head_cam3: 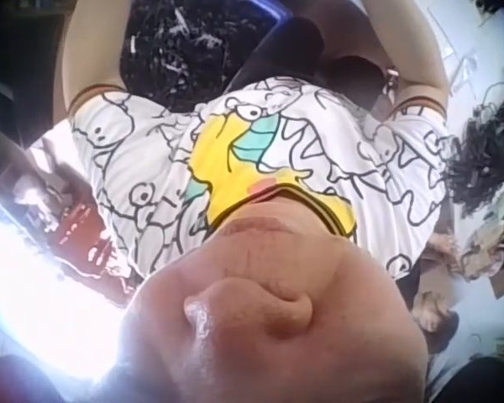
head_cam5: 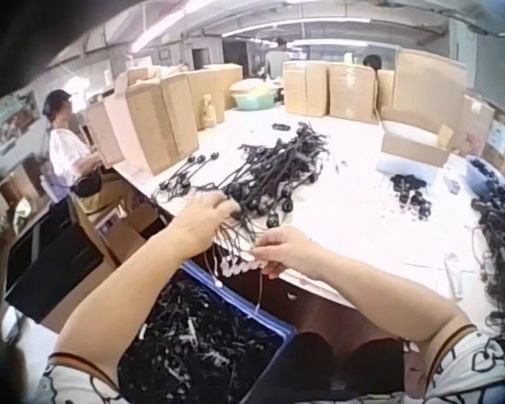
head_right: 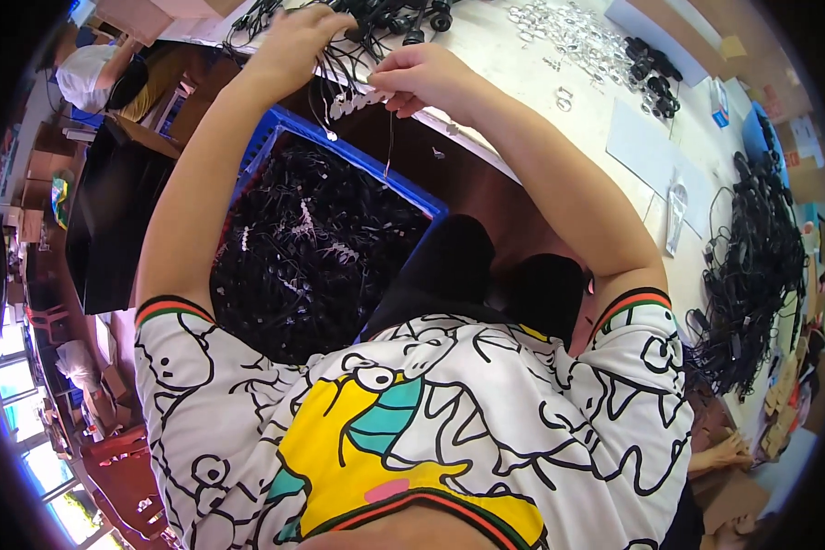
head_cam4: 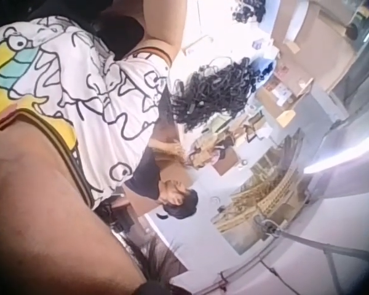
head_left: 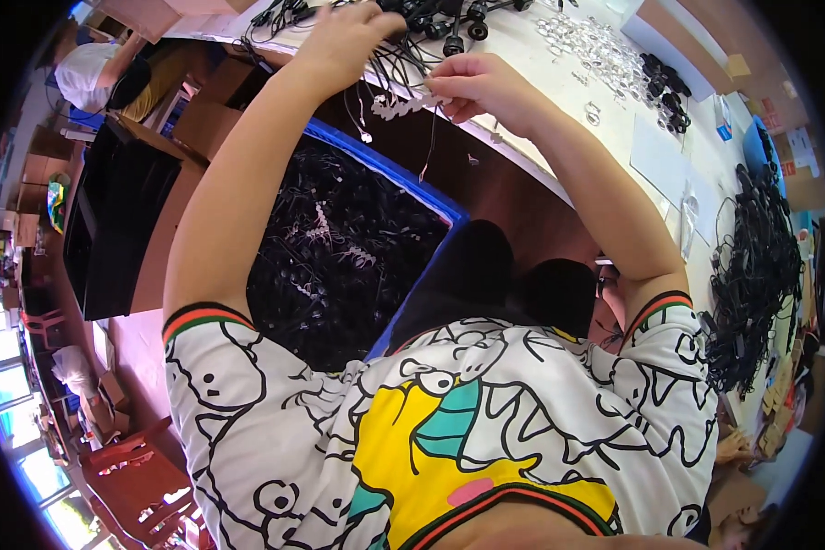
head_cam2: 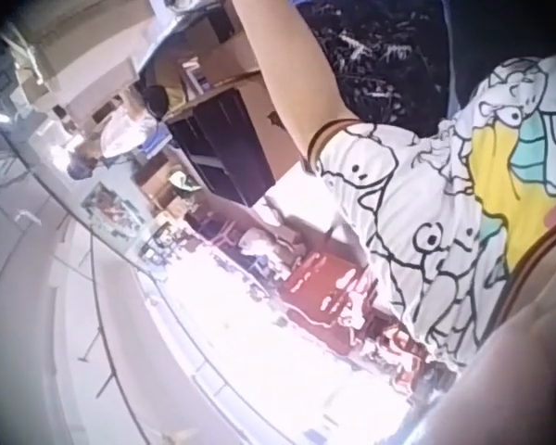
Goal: The person assembles small electronic components by taking led lights, wires, and plastic housings from storage bins and joining them with glue from a tube.
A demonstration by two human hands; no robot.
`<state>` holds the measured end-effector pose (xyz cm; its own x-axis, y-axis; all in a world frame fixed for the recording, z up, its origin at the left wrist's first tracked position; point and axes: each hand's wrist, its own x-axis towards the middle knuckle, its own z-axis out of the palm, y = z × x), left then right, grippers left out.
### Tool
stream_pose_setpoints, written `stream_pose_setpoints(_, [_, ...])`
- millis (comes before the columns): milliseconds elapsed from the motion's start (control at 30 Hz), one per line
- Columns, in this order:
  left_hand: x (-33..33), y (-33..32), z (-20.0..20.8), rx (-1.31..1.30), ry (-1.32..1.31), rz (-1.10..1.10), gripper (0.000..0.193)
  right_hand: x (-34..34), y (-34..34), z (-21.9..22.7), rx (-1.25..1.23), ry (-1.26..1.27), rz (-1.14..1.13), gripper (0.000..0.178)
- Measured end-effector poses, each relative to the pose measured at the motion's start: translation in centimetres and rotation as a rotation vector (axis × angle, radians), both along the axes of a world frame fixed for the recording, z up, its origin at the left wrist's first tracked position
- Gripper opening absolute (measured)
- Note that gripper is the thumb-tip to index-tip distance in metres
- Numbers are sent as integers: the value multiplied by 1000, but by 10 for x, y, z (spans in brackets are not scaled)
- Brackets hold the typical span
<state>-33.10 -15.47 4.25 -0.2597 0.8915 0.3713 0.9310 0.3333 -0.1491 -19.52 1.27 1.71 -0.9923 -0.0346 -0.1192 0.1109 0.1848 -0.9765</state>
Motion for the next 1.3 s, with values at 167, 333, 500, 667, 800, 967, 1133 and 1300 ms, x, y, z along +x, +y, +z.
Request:
stream_pose_setpoints(167, [46,-31,-23,381,-834,424,37,4,13,-23,-264,-10,-91,19])
stream_pose_setpoints(333, [86,-25,-55,583,-1869,319,29,14,-4,-22,-380,-23,0,20])
stream_pose_setpoints(500, [93,-28,-68,825,-1813,351,26,8,2,-16,-6,36,111,19])
stream_pose_setpoints(667, [98,-19,-69,805,-1777,249,32,8,13,-17,231,-19,102,16])
stream_pose_setpoints(800, [93,-16,-84,783,-1825,280,34,5,10,-26,148,-20,69,14])
stream_pose_setpoints(967, [93,-37,-89,814,-1909,291,31,8,-17,-17,106,-26,159,16])
stream_pose_setpoints(1133, [90,-31,-88,862,-2031,165,25,11,-11,-10,126,-44,198,16])
stream_pose_setpoints(1300, [84,-20,-94,910,-2282,-90,18,2,4,-29,-296,-125,229,12])
